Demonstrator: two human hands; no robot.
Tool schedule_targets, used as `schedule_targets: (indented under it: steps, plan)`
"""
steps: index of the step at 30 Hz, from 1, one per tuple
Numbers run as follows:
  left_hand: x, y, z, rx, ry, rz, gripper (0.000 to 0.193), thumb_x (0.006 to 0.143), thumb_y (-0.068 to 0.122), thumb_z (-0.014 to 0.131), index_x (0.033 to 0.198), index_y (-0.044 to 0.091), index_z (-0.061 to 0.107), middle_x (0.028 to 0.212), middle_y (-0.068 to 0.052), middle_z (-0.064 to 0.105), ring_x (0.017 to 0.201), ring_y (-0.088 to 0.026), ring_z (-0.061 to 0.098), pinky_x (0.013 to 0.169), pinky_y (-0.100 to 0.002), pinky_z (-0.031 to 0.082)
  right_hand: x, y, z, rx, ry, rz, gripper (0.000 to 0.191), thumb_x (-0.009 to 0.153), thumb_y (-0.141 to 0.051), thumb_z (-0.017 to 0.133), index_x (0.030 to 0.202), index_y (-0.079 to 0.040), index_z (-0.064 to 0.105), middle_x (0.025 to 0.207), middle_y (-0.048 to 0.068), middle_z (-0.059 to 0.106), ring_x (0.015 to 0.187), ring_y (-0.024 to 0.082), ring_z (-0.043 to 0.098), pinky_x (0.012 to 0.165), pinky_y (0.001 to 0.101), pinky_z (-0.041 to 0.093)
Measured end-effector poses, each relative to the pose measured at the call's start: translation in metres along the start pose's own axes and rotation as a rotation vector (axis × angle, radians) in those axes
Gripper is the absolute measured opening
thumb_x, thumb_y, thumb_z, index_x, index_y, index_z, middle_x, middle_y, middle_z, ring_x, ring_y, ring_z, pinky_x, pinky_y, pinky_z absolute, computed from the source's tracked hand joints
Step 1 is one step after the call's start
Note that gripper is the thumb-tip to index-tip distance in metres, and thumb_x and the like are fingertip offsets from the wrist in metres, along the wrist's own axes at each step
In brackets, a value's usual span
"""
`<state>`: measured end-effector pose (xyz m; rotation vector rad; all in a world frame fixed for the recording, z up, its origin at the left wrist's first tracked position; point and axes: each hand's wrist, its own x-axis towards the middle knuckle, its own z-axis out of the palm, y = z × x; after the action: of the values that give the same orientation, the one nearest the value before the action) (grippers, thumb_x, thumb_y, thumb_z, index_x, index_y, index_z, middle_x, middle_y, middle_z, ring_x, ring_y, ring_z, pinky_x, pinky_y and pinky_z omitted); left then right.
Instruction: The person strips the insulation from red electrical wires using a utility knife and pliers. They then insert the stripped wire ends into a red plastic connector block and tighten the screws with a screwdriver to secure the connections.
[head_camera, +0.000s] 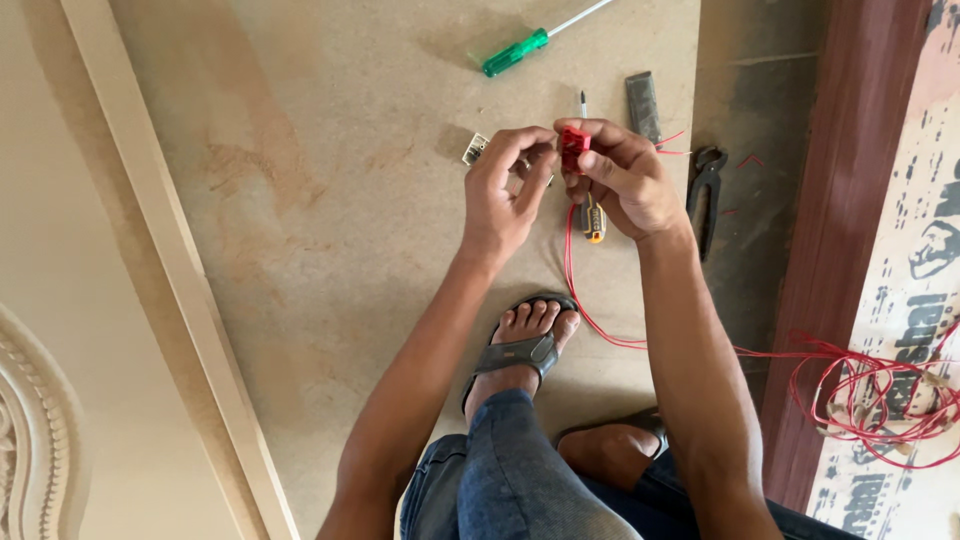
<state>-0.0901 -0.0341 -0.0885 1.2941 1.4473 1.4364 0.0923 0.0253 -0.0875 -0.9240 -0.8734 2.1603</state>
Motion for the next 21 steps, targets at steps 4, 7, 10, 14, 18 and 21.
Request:
schedule_targets:
  steps: [4, 7, 10, 14, 18, 21]
  plan:
    - [-0.002, -0.004, 0.007, -0.107, -0.008, -0.106, 0.019, 0.102, 0.007, 0.069, 0.120, 0.003, 0.065, 0.110, -0.008, 0.072, 0.093, -0.012, 0.069, 0.079, -0.025, 0.056, 0.003, -0.001, 0.009, -0.259, 0.101, -0.070, 0.045, 0.096, -0.008, 0.075, 0.138, 0.002, 0.061, 0.106, 0.005, 0.070, 0.088, 0.012, 0.065, 0.076, 0.0273, 0.055]
    - [-0.004, -0.016, 0.015, -0.395, 0.043, -0.353, 0.019, 0.105, 0.008, 0.064, 0.121, -0.001, 0.065, 0.110, -0.008, 0.073, 0.096, -0.013, 0.071, 0.086, -0.027, 0.059, 0.002, 0.000, 0.025, -0.647, 0.223, -0.234, 0.044, 0.094, -0.001, 0.078, 0.135, 0.001, 0.063, 0.110, 0.007, 0.068, 0.091, 0.013, 0.068, 0.076, 0.0268, 0.057]
    - [-0.001, -0.029, 0.015, -0.638, 0.086, -0.512, 0.021, 0.106, 0.009, 0.062, 0.121, -0.005, 0.066, 0.108, -0.011, 0.074, 0.094, -0.016, 0.072, 0.085, -0.031, 0.061, 0.002, 0.000, 0.038, -0.898, 0.266, -0.410, 0.045, 0.090, 0.001, 0.082, 0.131, 0.000, 0.065, 0.114, 0.011, 0.067, 0.096, 0.015, 0.071, 0.078, 0.0277, 0.060]
    - [-0.003, -0.033, 0.010, -0.645, 0.087, -0.573, 0.022, 0.105, 0.010, 0.061, 0.119, -0.005, 0.068, 0.105, -0.011, 0.075, 0.091, -0.016, 0.073, 0.082, -0.031, 0.062, 0.005, 0.004, 0.045, -1.021, 0.306, -0.491, 0.046, 0.088, 0.000, 0.083, 0.129, 0.002, 0.064, 0.109, 0.013, 0.069, 0.090, 0.015, 0.071, 0.076, 0.0284, 0.060]
    - [0.004, -0.032, 0.005, -0.487, 0.199, -0.586, 0.020, 0.103, 0.010, 0.060, 0.118, 0.000, 0.067, 0.105, -0.010, 0.074, 0.087, -0.016, 0.072, 0.075, -0.029, 0.058, 0.030, 0.006, 0.043, -0.942, 0.369, -0.357, 0.030, 0.091, -0.002, 0.079, 0.117, 0.002, 0.064, 0.100, 0.011, 0.074, 0.079, 0.013, 0.072, 0.067, 0.0274, 0.059]
    - [-0.001, -0.030, -0.003, 0.238, 0.139, -0.323, 0.013, 0.103, 0.007, 0.063, 0.112, 0.002, 0.071, 0.101, -0.014, 0.075, 0.077, -0.023, 0.070, 0.071, -0.034, 0.056, 0.058, 0.001, 0.041, -0.935, 0.355, -0.292, 0.014, 0.095, -0.002, 0.074, 0.107, 0.002, 0.068, 0.088, 0.011, 0.075, 0.069, 0.013, 0.071, 0.061, 0.0283, 0.057]
